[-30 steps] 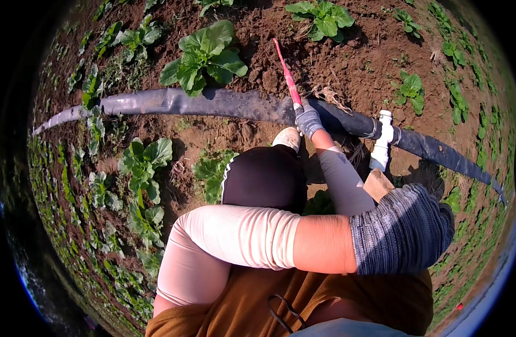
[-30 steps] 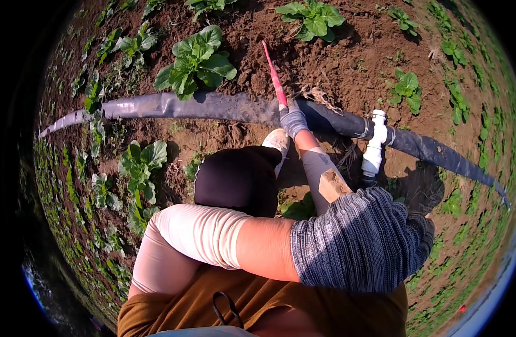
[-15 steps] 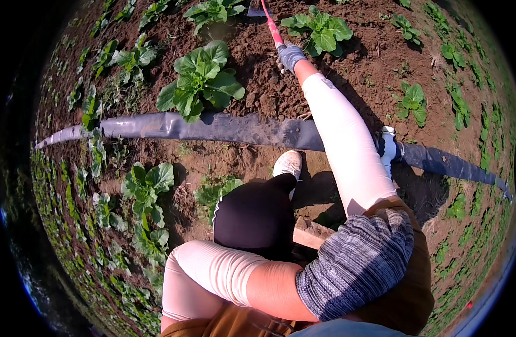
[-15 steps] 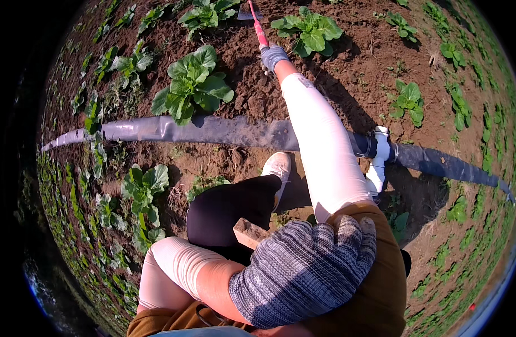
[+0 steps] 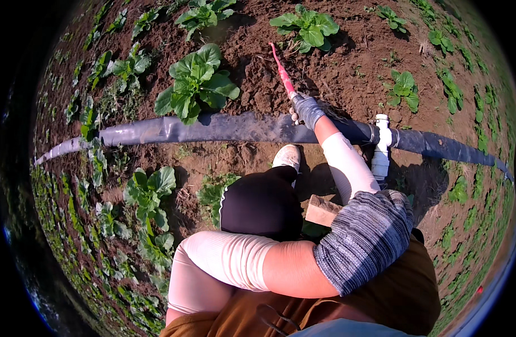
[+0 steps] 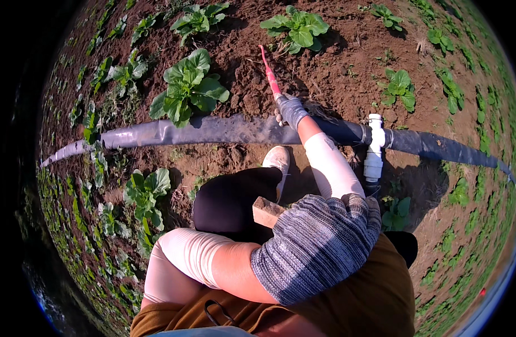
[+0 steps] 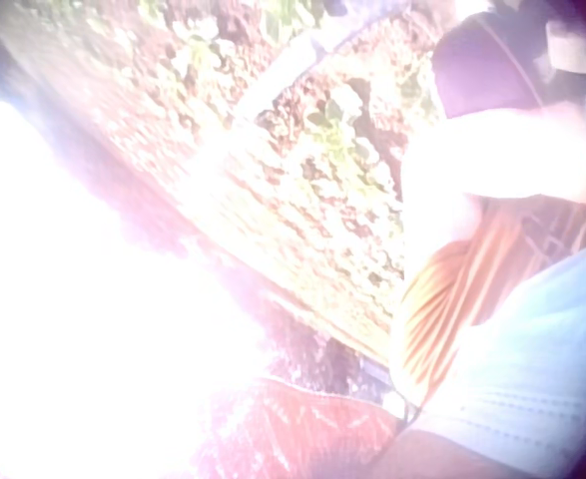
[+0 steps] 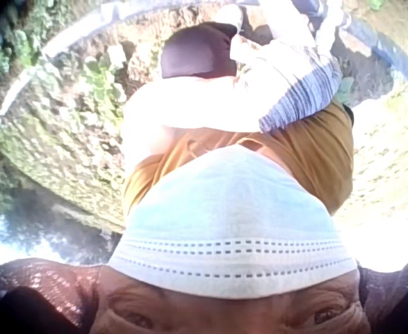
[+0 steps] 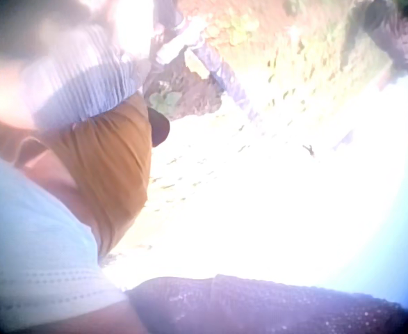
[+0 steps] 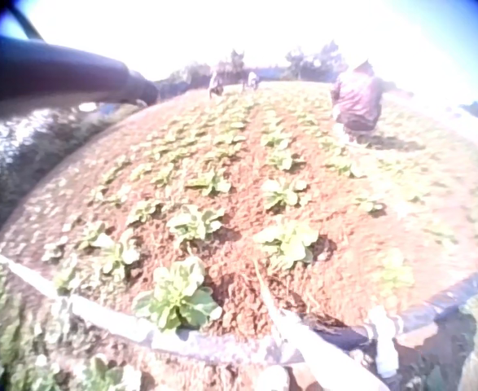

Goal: The person kneels in a field and uses a red-handled tool to puncture a black irrigation pipe. They then insert a white plastic connector into the hole and secure it by hand.

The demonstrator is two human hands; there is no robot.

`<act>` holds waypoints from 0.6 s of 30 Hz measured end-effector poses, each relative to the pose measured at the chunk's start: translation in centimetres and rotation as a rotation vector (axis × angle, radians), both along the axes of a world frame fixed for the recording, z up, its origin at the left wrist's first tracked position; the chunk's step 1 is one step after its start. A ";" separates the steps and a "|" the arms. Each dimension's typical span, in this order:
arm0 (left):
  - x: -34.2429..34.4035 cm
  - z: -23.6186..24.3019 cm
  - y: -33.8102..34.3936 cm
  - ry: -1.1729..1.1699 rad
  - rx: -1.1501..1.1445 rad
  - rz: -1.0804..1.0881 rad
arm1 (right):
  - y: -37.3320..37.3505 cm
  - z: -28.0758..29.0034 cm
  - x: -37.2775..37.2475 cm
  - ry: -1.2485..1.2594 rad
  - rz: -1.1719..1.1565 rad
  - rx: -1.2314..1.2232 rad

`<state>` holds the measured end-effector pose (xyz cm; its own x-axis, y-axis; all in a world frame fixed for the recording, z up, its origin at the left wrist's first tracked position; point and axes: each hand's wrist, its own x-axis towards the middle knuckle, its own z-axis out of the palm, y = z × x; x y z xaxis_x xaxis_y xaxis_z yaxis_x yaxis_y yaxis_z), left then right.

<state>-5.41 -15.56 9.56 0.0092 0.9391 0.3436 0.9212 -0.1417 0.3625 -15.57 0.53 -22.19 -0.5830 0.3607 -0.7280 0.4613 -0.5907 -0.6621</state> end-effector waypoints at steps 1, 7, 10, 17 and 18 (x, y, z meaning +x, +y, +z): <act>0.0 0.2 0.0 0.010 -0.001 0.004 | 0.5 0.4 -0.7 0.012 0.010 0.029; 1.0 -0.6 1.8 -0.090 -0.069 0.077 | 5.7 1.6 -5.3 -0.048 0.407 0.634; 1.6 -0.8 2.2 -0.128 -0.081 0.069 | 7.7 1.4 -4.2 -0.137 0.349 0.581; 1.8 -0.6 2.1 -0.173 -0.183 0.057 | 1.7 1.8 8.3 -0.124 0.076 0.076; 2.1 -0.9 2.2 -0.152 -0.179 0.057 | 1.2 1.6 8.6 -0.071 0.055 0.043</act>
<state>-3.33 -13.38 8.64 -0.0850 0.9826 0.1652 0.8589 -0.0118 0.5121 -7.00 1.72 -20.62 -0.5502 0.3613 -0.7528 0.5388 -0.5351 -0.6506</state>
